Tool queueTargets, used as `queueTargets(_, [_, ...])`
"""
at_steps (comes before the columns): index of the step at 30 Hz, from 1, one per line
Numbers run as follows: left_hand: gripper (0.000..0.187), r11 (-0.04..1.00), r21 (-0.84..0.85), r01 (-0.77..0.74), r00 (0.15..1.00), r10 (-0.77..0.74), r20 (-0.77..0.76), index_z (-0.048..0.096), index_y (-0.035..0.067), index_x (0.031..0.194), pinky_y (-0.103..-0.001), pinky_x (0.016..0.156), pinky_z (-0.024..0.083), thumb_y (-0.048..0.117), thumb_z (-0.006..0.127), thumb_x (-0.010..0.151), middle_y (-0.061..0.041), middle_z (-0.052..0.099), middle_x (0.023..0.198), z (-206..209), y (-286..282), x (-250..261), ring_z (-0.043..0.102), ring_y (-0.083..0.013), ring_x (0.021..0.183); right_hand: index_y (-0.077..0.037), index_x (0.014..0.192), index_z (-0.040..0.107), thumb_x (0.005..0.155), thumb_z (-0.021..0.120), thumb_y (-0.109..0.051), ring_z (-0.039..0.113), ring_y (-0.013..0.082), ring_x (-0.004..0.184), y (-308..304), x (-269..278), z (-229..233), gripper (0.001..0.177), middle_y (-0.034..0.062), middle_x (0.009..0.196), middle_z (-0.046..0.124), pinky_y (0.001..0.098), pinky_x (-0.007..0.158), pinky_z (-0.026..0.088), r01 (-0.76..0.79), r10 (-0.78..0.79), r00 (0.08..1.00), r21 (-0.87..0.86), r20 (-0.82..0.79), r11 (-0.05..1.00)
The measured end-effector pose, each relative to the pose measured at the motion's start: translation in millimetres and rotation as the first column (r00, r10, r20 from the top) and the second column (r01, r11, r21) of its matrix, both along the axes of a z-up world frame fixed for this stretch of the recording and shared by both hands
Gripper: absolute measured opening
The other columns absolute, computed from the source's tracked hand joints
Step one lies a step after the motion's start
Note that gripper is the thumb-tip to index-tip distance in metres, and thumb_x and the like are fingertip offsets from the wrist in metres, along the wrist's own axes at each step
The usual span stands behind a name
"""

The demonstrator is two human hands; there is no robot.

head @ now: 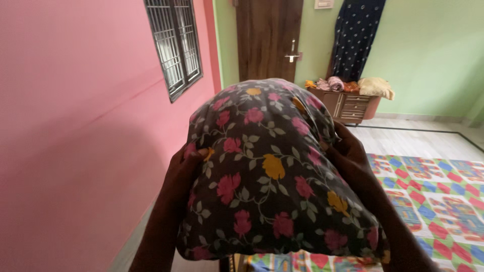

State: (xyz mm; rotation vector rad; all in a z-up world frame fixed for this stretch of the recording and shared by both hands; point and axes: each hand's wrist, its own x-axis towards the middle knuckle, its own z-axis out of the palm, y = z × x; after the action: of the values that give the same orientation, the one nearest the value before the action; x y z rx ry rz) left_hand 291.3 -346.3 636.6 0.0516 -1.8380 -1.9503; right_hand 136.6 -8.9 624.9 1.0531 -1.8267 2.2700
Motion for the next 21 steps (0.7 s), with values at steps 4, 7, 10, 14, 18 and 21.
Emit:
queueTargets(4, [0.048, 0.996, 0.081, 0.044, 0.999, -0.044, 0.000, 0.065, 0.004, 0.125, -0.031, 0.086, 0.053, 0.029, 0.060, 0.085, -0.005, 0.073, 0.107, 6, -29, 20, 0.067, -0.0158, 0.095, 0.000, 0.152, 0.043, 0.095, 0.065, -0.012, 0.066, 0.0156, 0.115, -45, 5, -2, 0.062, 0.0116, 0.132, 0.067, 0.0325, 0.098, 0.053, -0.080, 0.083, 0.996, -0.067, 0.039, 0.995])
queueTargets(7, [0.045, 0.996, 0.026, -0.087, 0.989, 0.084, 0.124, 0.067, -0.001, 0.119, -0.034, 0.081, 0.052, 0.030, 0.062, 0.087, -0.009, 0.071, 0.101, -1, -61, 23, 0.065, -0.0190, 0.091, 0.002, 0.153, 0.046, 0.098, 0.064, -0.012, 0.065, 0.0144, 0.114, -77, 5, -12, 0.059, 0.0120, 0.132, 0.067, 0.0307, 0.099, 0.052, -0.073, 0.072, 0.996, -0.012, -0.050, 0.997])
queueTargets(10, [0.045, 0.995, 0.059, -0.075, 0.991, 0.068, 0.115, 0.067, 0.002, 0.120, -0.033, 0.082, 0.052, 0.030, 0.062, 0.085, -0.008, 0.073, 0.102, -15, -99, 26, 0.066, -0.0193, 0.091, 0.003, 0.151, 0.044, 0.095, 0.066, -0.011, 0.065, 0.0138, 0.118, -114, 5, -19, 0.062, 0.0113, 0.134, 0.067, 0.0314, 0.103, 0.052, -0.180, 0.177, 0.983, -0.068, -0.057, 0.981])
queueTargets(14, [0.049, 0.990, -0.041, -0.134, 0.985, 0.138, 0.102, 0.067, 0.000, 0.123, -0.034, 0.084, 0.051, 0.035, 0.061, 0.090, -0.010, 0.070, 0.106, -27, -141, 35, 0.064, -0.0187, 0.094, 0.003, 0.151, 0.047, 0.095, 0.066, -0.012, 0.065, 0.0134, 0.116, -159, 14, -28, 0.061, 0.0117, 0.132, 0.068, 0.0314, 0.101, 0.052, -0.159, 0.161, 0.986, -0.064, 0.031, 0.985])
queueTargets(18, [0.055, 0.993, 0.026, -0.112, 0.986, 0.108, 0.128, 0.064, 0.005, 0.130, -0.034, 0.089, 0.052, 0.036, 0.061, 0.085, -0.010, 0.073, 0.114, -27, -169, 46, 0.068, -0.0195, 0.100, 0.003, 0.149, 0.048, 0.096, 0.066, -0.012, 0.065, 0.0126, 0.115, -195, 20, -37, 0.059, 0.0109, 0.132, 0.068, 0.0304, 0.101, 0.052, -0.157, 0.160, 0.986, -0.069, 0.044, 0.985])
queueTargets(21, [0.057, 0.993, -0.020, -0.116, 0.988, 0.118, 0.099, 0.065, 0.002, 0.130, -0.034, 0.092, 0.052, 0.041, 0.060, 0.089, -0.011, 0.073, 0.115, -35, -191, 50, 0.068, -0.0194, 0.103, 0.003, 0.149, 0.049, 0.097, 0.066, -0.011, 0.065, 0.0120, 0.112, -213, 21, -46, 0.057, 0.0109, 0.130, 0.069, 0.0292, 0.098, 0.053, -0.116, 0.117, 0.993, -0.039, 0.015, 0.992])
